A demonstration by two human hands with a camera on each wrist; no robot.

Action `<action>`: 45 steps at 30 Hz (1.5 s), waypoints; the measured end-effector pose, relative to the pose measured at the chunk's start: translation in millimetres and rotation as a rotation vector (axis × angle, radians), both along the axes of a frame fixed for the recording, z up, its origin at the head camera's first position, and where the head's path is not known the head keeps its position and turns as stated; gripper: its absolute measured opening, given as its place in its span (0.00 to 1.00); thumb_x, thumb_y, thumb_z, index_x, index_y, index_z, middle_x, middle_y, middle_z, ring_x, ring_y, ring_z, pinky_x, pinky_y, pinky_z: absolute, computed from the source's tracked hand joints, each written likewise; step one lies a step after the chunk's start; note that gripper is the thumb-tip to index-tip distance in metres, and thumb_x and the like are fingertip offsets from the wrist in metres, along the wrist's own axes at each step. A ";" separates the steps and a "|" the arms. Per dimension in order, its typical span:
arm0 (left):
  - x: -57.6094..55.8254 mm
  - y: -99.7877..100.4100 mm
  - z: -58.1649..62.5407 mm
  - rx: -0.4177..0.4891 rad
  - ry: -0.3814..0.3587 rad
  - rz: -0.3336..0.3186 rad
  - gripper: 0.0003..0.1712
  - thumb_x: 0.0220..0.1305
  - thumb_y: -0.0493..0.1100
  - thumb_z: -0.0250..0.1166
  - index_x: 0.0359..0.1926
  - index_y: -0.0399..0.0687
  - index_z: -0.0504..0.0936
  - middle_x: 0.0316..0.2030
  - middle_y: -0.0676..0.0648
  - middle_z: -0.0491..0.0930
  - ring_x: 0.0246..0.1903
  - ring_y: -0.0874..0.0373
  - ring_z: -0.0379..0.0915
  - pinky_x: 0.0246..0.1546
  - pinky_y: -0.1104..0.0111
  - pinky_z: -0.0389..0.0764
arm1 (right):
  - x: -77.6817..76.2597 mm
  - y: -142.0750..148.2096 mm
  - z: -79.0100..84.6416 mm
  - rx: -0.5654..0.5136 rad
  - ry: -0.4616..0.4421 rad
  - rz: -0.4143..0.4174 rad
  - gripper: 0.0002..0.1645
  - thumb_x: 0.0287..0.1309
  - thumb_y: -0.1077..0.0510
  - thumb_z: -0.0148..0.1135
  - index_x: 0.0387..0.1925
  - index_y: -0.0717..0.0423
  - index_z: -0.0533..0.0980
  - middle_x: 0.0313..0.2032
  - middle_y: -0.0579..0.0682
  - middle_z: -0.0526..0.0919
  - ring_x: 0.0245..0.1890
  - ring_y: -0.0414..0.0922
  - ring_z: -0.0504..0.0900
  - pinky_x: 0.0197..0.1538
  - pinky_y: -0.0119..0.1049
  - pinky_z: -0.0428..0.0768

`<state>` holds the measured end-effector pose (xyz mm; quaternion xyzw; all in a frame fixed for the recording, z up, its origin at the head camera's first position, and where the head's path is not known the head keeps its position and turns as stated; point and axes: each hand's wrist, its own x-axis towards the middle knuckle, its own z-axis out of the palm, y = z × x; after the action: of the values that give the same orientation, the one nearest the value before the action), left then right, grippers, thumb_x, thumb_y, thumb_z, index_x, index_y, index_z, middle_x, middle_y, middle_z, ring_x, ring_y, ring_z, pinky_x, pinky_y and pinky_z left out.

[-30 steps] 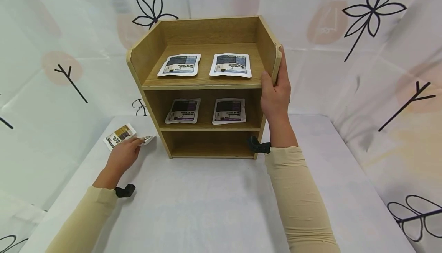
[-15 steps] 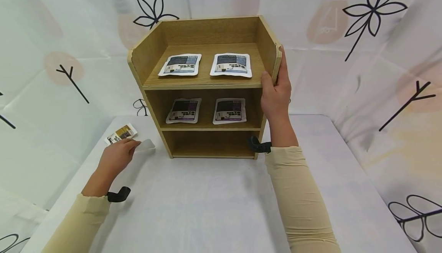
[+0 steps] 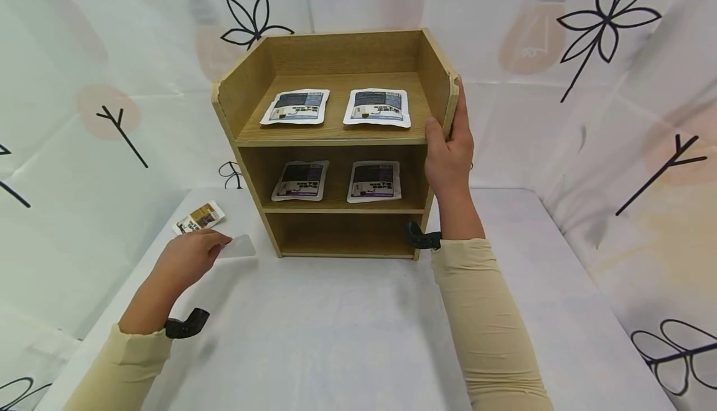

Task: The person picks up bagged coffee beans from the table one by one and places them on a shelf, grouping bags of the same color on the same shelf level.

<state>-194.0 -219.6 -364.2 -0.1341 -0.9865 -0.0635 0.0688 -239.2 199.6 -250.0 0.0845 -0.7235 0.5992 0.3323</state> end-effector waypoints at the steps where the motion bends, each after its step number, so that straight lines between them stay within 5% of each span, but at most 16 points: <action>1: 1.4 1.3 1.5 0.000 0.003 -0.006 0.11 0.65 0.36 0.61 0.44 0.46 0.87 0.42 0.45 0.87 0.44 0.48 0.83 0.41 0.56 0.83 | 0.1 0.0 0.3 -0.002 0.003 0.001 0.38 0.67 0.58 0.42 0.76 0.37 0.47 0.71 0.41 0.61 0.69 0.38 0.62 0.72 0.35 0.59; 14: 18.1 21.7 20.3 0.040 -0.034 -0.045 0.11 0.64 0.35 0.62 0.44 0.46 0.87 0.42 0.46 0.87 0.45 0.49 0.83 0.46 0.56 0.83 | 1.6 -0.8 0.8 0.007 -0.002 -0.007 0.38 0.67 0.58 0.41 0.76 0.38 0.47 0.72 0.41 0.61 0.70 0.38 0.61 0.73 0.36 0.59; 24: 26.0 36.5 21.6 0.052 -0.034 -0.101 0.11 0.63 0.35 0.63 0.44 0.48 0.87 0.42 0.48 0.87 0.44 0.51 0.84 0.45 0.57 0.83 | -0.1 -0.1 0.0 0.007 -0.002 -0.009 0.39 0.67 0.58 0.42 0.76 0.36 0.47 0.71 0.40 0.61 0.70 0.38 0.61 0.72 0.35 0.59; 33: 30.2 54.0 17.3 0.082 0.062 -0.200 0.11 0.60 0.35 0.65 0.42 0.50 0.87 0.40 0.52 0.87 0.40 0.55 0.84 0.41 0.61 0.84 | -1.2 -0.1 -0.7 0.000 -0.006 -0.004 0.39 0.67 0.58 0.42 0.76 0.36 0.47 0.71 0.41 0.61 0.70 0.38 0.61 0.73 0.36 0.59; 45: 25.0 75.9 8.2 0.147 0.174 -0.249 0.11 0.61 0.36 0.65 0.43 0.54 0.88 0.40 0.52 0.87 0.41 0.57 0.83 0.40 0.63 0.85 | -1.5 0.6 -0.9 0.001 0.004 -0.005 0.38 0.67 0.58 0.42 0.76 0.36 0.47 0.71 0.41 0.61 0.69 0.38 0.61 0.72 0.36 0.59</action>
<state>-169.0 -143.6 -356.0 -0.2549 -0.9453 -0.1315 0.1552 -240.6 200.3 -250.9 0.0842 -0.7233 0.5977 0.3354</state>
